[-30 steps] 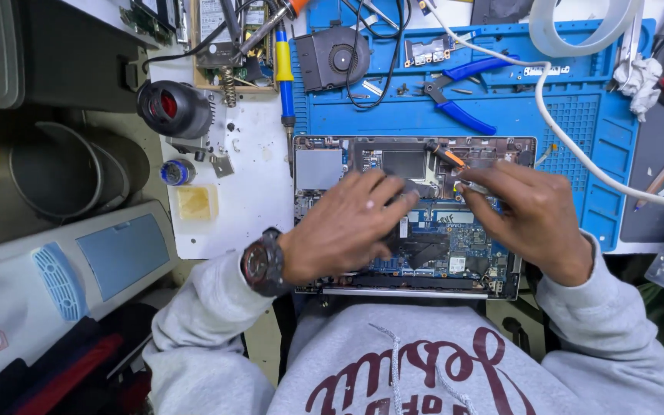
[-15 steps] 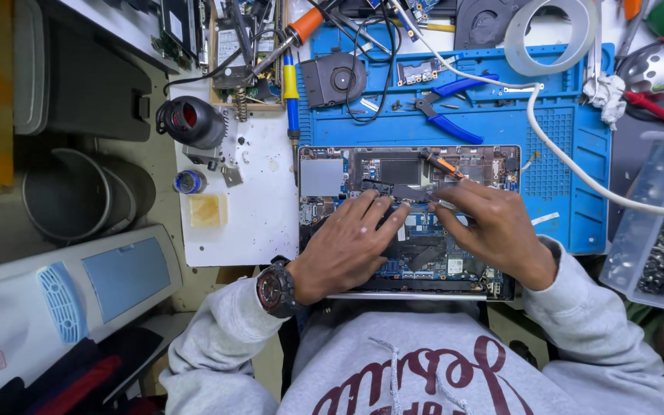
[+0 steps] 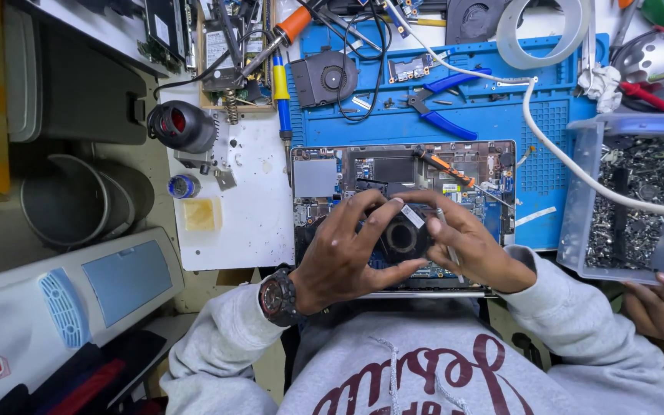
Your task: Removing a cooling fan from a laptop motherboard using a screwdriver
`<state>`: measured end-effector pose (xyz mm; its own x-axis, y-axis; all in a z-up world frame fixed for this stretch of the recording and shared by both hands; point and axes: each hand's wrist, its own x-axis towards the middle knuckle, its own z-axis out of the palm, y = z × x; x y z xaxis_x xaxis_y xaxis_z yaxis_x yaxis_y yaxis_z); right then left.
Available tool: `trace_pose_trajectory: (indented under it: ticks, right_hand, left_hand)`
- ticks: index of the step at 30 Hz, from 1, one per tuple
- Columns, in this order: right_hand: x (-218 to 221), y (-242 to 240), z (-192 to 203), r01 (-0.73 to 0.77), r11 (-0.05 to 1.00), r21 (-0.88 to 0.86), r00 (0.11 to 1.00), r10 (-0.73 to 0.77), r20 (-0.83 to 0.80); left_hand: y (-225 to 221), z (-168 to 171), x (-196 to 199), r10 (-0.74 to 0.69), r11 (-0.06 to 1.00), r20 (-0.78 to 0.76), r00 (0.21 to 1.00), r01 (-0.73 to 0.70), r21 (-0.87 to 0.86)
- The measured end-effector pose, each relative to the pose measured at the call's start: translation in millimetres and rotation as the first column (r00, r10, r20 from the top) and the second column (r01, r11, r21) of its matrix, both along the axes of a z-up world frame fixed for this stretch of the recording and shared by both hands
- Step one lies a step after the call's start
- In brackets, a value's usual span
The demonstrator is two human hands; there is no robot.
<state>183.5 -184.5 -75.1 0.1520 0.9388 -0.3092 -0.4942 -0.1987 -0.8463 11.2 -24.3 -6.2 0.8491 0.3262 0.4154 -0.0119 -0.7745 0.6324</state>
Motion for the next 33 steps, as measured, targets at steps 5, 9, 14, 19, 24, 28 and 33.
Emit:
trace_pose_trajectory:
  ticks: [5, 9, 14, 19, 24, 28, 33]
  right_hand:
    - [-6, 10, 16, 0.019, 0.999, 0.029, 0.982, -0.014, -0.190]
    - [-10, 15, 13, 0.048, 0.998, 0.047, 0.983, -0.039, -0.177]
    - [-11, 8, -5, -0.004, 0.995, 0.101, 0.997, 0.011, -0.071]
    - [-8, 16, 5, -0.035, 0.991, 0.129, 0.991, 0.051, -0.127]
    - [-5, 7, -13, -0.022, 0.993, 0.119, 0.949, 0.058, -0.311]
    - [-4, 4, -8, -0.025, 0.993, 0.112, 0.961, 0.055, -0.272]
    - [-2, 4, -7, -0.044, 0.992, 0.116, 0.971, 0.070, -0.228]
  left_hand:
    - [-5, -3, 3, -0.006, 1.000, 0.037, 0.999, 0.006, 0.000]
    - [-2, 9, 5, -0.079, 0.995, 0.008, 0.997, 0.079, 0.054]
    - [-4, 1, 5, -0.082, 0.990, -0.075, 0.994, 0.090, 0.106]
    - [-2, -3, 4, -0.097, 0.991, -0.048, 0.994, 0.101, 0.090]
    - [-2, -9, 2, -0.092, 0.992, 0.049, 0.995, 0.096, -0.079]
    - [-2, -6, 3, -0.100, 0.986, 0.081, 0.992, 0.110, -0.127]
    - [2, 2, 0, -0.153, 0.964, 0.068, 0.986, 0.164, -0.208]
